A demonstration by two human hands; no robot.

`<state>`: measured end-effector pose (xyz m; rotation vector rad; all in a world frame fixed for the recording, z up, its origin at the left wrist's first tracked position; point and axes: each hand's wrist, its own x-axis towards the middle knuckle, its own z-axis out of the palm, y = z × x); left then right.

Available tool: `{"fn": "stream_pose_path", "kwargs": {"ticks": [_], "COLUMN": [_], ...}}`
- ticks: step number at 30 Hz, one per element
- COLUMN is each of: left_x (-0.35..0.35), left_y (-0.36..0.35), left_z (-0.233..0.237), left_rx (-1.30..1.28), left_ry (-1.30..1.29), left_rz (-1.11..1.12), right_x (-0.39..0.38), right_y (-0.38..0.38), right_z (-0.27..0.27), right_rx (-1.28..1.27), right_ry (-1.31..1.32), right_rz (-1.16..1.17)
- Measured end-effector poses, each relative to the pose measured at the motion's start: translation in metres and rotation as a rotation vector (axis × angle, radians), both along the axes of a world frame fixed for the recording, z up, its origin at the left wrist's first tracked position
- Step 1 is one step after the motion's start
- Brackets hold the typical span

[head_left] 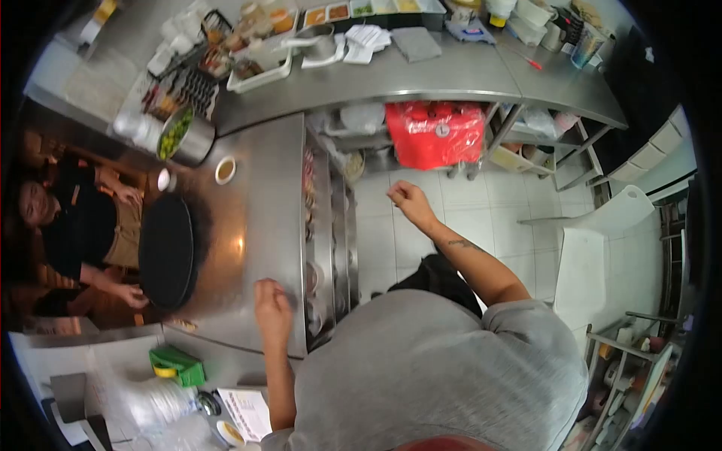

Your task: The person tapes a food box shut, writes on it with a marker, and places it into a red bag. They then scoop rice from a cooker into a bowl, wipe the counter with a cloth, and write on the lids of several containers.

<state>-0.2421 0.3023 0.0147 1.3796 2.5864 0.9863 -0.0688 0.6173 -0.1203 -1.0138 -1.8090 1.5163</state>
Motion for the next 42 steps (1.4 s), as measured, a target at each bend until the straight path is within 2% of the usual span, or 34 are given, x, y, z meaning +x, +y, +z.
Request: {"fn": "stream_pose_path", "kwargs": {"ticks": [2, 4, 6, 7, 8, 9, 10, 12, 13, 14, 15, 17, 19, 22, 25, 29, 30, 31, 33, 34, 35, 37, 39, 42], "left_x": [0.009, 0.020, 0.034, 0.041, 0.048, 0.057, 0.065, 0.081, 0.088, 0.095, 0.100, 0.113, 0.124, 0.132, 0.132, 0.127, 0.126, 0.125, 0.123, 0.121, 0.119, 0.112, 0.104, 0.097], "left_y": [0.038, 0.068, 0.101, 0.117, 0.136, 0.151, 0.167, 0.198, 0.212, 0.227, 0.244, 0.277, 0.302, 0.336, 0.351, 0.350, 0.349, 0.351, 0.350, 0.350, 0.350, 0.347, 0.338, 0.327], "left_z": [-0.009, -0.021, -0.027, -0.029, -0.034, -0.040, -0.048, -0.065, -0.078, -0.093, -0.101, -0.100, -0.092, -0.079, -0.081, -0.093, -0.096, -0.099, -0.106, -0.109, -0.112, -0.116, -0.126, -0.128], "left_rx": [-0.036, -0.092, -0.160, -0.198, -0.243, -0.292, -0.310, -0.352, -0.364, -0.379, -0.397, -0.413, -0.429, -0.420, -0.389, -0.447, -0.480, -0.505, -0.511, -0.513, -0.488, -0.445, -0.477, -0.510], "left_ry": [-0.043, -0.093, -0.127, -0.125, -0.142, -0.162, -0.173, -0.193, -0.205, -0.214, -0.223, -0.254, -0.269, -0.241, -0.232, -0.259, -0.270, -0.279, -0.273, -0.269, -0.260, -0.244, -0.221, -0.211], "left_rz": [-0.079, -0.122, -0.158, -0.180, -0.189, -0.198, -0.235, -0.309, -0.368, -0.429, -0.492, -0.541, -0.567, -0.578, -0.600, -0.676, -0.698, -0.722, -0.760, -0.776, -0.801, -0.846, -0.841, -0.838], "right_x": [0.019, 0.038, 0.054, 0.061, 0.073, 0.088, 0.106, 0.137, 0.142, 0.148, 0.149, 0.141, 0.128, 0.131, 0.130, 0.127, 0.127, 0.127, 0.128, 0.116, 0.111, 0.101, 0.090, 0.073], "right_y": [0.049, 0.093, 0.141, 0.175, 0.199, 0.230, 0.249, 0.280, 0.272, 0.269, 0.268, 0.261, 0.258, 0.266, 0.269, 0.256, 0.251, 0.247, 0.243, 0.238, 0.245, 0.249, 0.257, 0.263], "right_z": [-0.042, -0.043, -0.075, -0.130, -0.159, -0.223, -0.260, -0.370, -0.337, -0.292, -0.305, -0.297, -0.274, -0.270, -0.276, -0.287, -0.288, -0.288, -0.346, -0.246, -0.216, -0.193, -0.185, -0.204], "right_rx": [0.127, 0.219, 0.215, 0.206, 0.121, 0.010, -0.116, -0.340, -0.905, -1.050, -1.104, -1.176, -1.189, -1.465, -1.389, -1.410, -1.485, -1.645, -1.837, -1.487, -1.371, -1.151, -0.757, -0.316], "right_ry": [0.005, -0.172, -0.233, -0.208, -0.254, -0.201, -0.115, -0.056, 0.045, -0.062, 0.114, 0.425, 0.368, 0.328, 0.374, 0.931, 1.007, 1.254, 1.664, 0.999, 0.967, 0.898, 0.499, 0.135], "right_rz": [-0.150, -0.206, -0.239, -0.284, -0.347, -0.374, -0.419, -0.572, -0.742, -0.809, -0.770, -0.656, -0.657, -0.971, -0.972, -0.964, -0.978, -0.640, 0.160, -0.594, -0.560, -0.492, -0.433, -0.793]}}
